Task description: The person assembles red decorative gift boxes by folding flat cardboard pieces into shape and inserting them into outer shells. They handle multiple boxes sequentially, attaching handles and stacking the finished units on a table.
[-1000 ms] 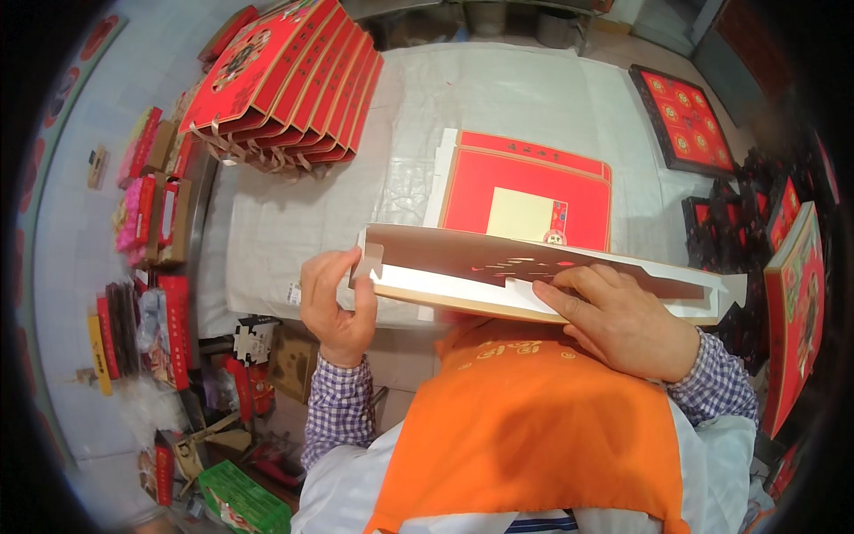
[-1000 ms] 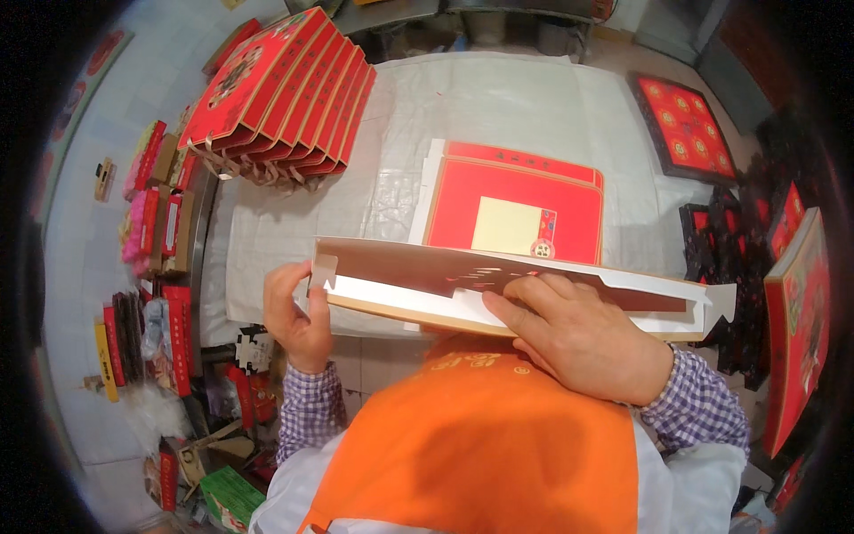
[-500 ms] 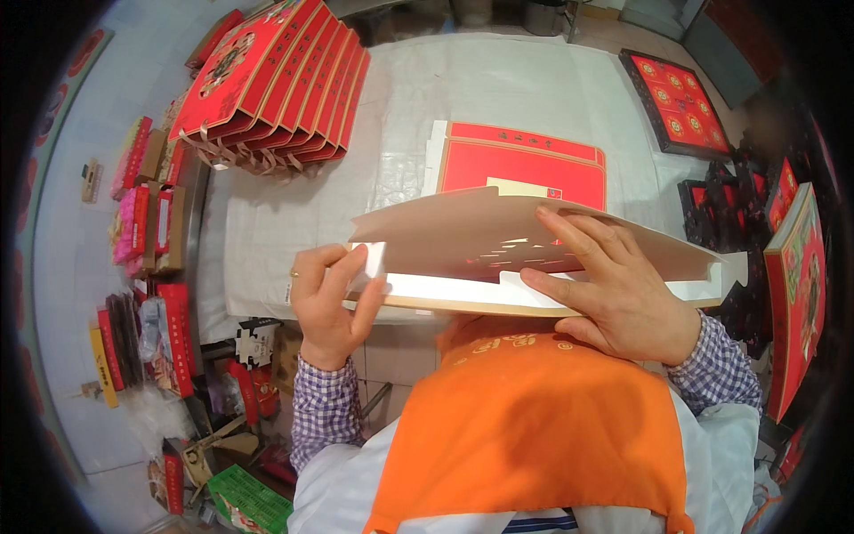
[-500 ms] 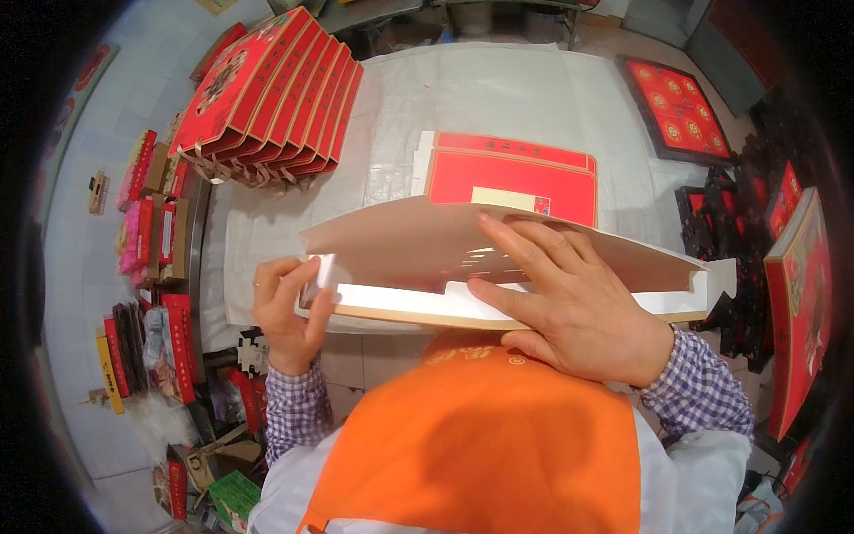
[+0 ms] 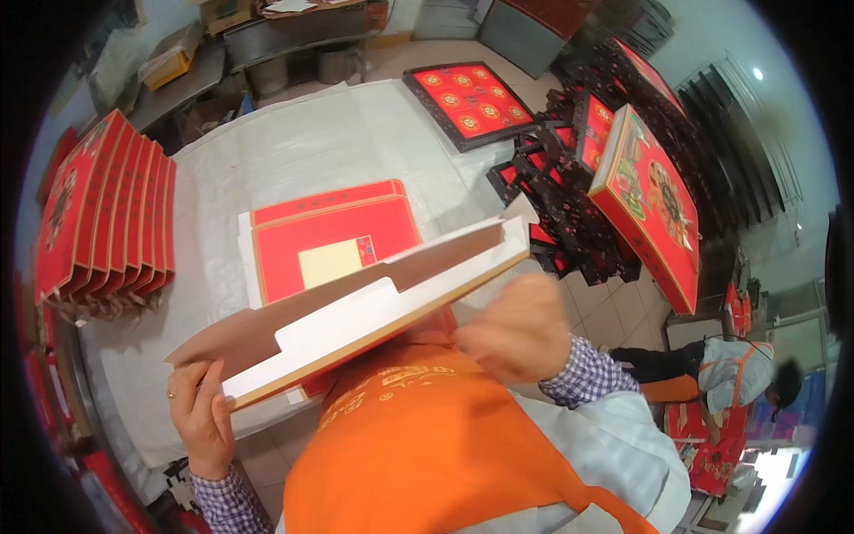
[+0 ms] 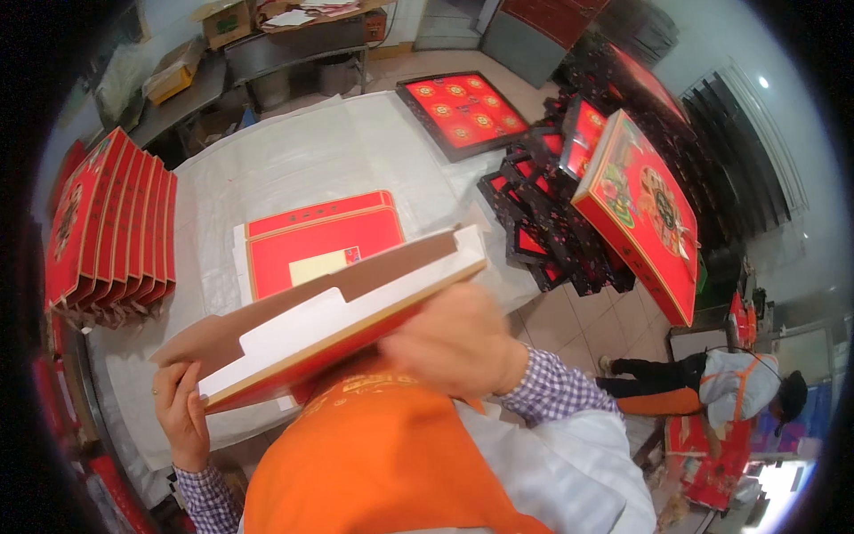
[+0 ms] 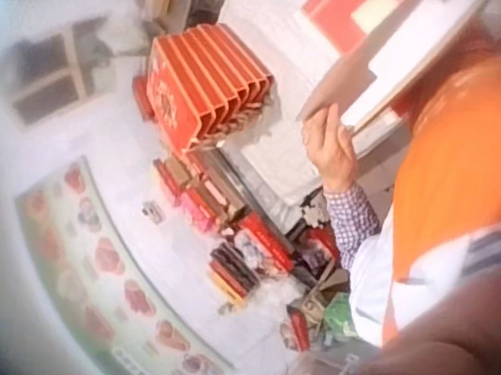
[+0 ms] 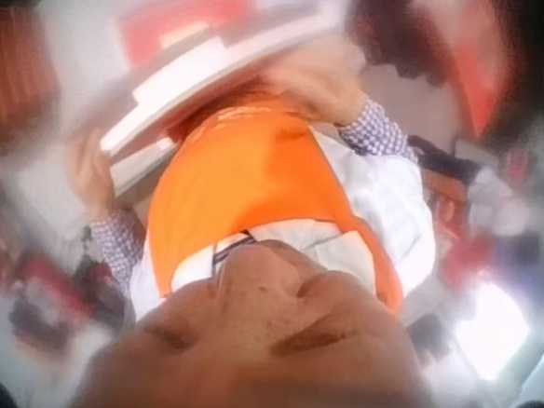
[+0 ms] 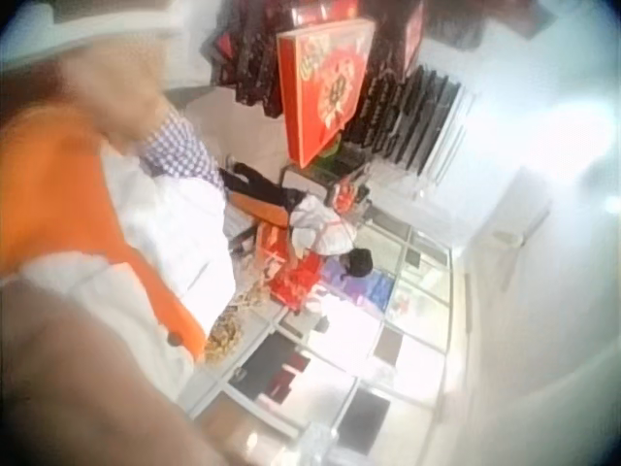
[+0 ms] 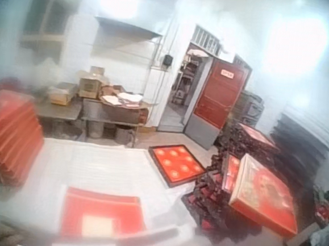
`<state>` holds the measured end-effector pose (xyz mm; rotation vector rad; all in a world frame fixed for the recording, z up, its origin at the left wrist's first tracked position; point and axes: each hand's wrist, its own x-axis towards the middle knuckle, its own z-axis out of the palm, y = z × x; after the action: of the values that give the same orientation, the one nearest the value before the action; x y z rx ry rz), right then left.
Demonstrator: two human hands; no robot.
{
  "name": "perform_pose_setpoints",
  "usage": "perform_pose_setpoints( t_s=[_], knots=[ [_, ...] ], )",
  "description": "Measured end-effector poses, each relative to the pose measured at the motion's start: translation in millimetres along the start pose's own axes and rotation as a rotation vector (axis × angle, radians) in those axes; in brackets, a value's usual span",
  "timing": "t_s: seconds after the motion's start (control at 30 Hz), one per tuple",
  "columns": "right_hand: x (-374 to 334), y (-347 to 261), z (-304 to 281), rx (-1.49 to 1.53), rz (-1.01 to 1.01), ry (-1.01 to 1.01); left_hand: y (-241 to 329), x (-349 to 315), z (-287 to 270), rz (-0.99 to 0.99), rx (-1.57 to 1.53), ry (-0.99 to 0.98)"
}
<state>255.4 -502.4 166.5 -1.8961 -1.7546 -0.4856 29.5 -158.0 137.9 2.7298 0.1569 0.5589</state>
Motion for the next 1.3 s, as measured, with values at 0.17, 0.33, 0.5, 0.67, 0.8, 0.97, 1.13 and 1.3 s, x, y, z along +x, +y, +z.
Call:
perform_pose_setpoints(
  t_s=[0.17,0.33,0.5,0.67,0.8,0.97,1.13,1.3],
  knots=[
    [-42,31,14,0.2,0.858,0.689,-2,7,2,0.033,-0.005,-0.023],
    [-33,61,26,0.523,1.067,0.49,0,2,0,0.026,0.009,-0.026],
    [-27,64,28,0.524,1.086,0.278,2,-5,-2,0.005,-0.003,-0.041],
    [-32,56,44,0.268,0.886,0.583,16,0,-3,-0.128,-0.117,-0.024],
    [-45,53,43,0.212,0.663,0.549,13,2,-4,-0.12,-0.097,-0.04],
    [-55,51,41,0.18,0.572,0.548,12,7,-7,-0.141,-0.113,-0.075],
    [-66,53,50,0.383,0.63,0.696,12,16,-4,-0.084,-0.1,-0.056],
    [-70,50,37,0.248,0.524,0.509,6,20,-3,-0.122,-0.097,-0.074]
  ],
)
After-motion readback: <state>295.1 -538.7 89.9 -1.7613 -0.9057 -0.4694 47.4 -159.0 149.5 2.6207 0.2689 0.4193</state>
